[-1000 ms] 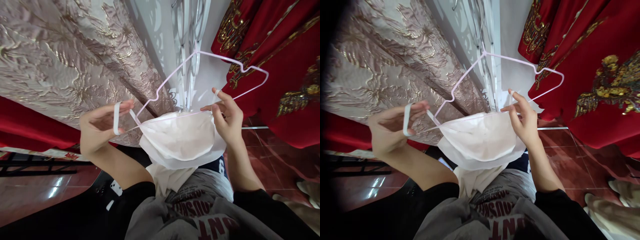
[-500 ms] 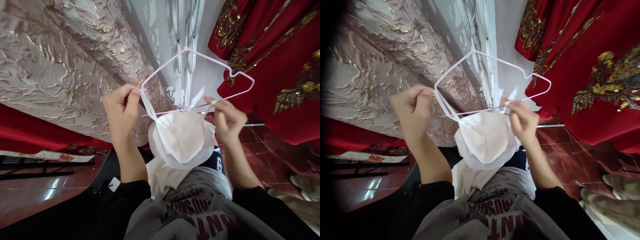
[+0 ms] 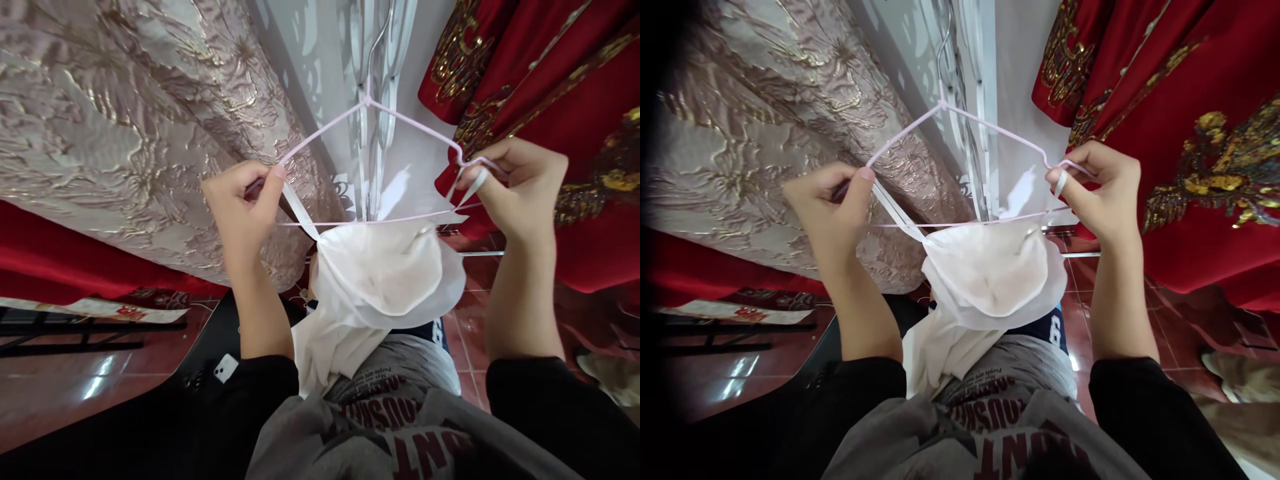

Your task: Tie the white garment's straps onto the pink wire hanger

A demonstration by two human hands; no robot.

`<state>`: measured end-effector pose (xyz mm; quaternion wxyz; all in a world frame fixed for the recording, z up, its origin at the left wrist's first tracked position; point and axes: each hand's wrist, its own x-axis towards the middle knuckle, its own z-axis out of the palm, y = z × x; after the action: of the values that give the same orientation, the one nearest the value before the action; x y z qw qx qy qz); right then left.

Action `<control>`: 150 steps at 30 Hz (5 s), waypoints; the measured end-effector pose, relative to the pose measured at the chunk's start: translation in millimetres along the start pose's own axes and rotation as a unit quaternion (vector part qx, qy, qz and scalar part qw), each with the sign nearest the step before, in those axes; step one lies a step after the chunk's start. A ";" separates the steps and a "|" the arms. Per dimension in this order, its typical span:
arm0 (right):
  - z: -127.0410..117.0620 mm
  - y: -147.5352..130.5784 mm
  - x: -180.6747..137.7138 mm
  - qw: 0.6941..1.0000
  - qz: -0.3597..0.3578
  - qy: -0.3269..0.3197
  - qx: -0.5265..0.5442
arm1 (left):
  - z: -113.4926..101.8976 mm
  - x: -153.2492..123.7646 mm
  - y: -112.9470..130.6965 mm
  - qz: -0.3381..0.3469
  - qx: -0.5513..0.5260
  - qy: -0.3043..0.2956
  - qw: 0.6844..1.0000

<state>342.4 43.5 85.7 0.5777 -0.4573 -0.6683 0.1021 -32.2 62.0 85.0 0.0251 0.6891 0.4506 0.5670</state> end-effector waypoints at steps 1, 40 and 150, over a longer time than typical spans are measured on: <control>0.4 -4.6 0.8 0.999 0.001 -0.022 -0.026 | 0.5 -1.1 -2.5 0.000 0.001 -0.006 1.000; 71.2 -13.9 -69.9 0.977 -0.057 -0.174 -0.105 | -12.5 -45.3 18.6 -0.246 -0.340 0.098 0.902; 80.3 -10.8 -89.2 0.999 0.022 -0.015 -0.018 | -3.7 -25.0 -8.8 -0.154 -0.230 0.000 0.961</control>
<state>259.8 3.8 7.3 0.5566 -0.4807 -0.6687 0.1094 -39.1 49.2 62.5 0.2701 0.5874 0.4081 0.6445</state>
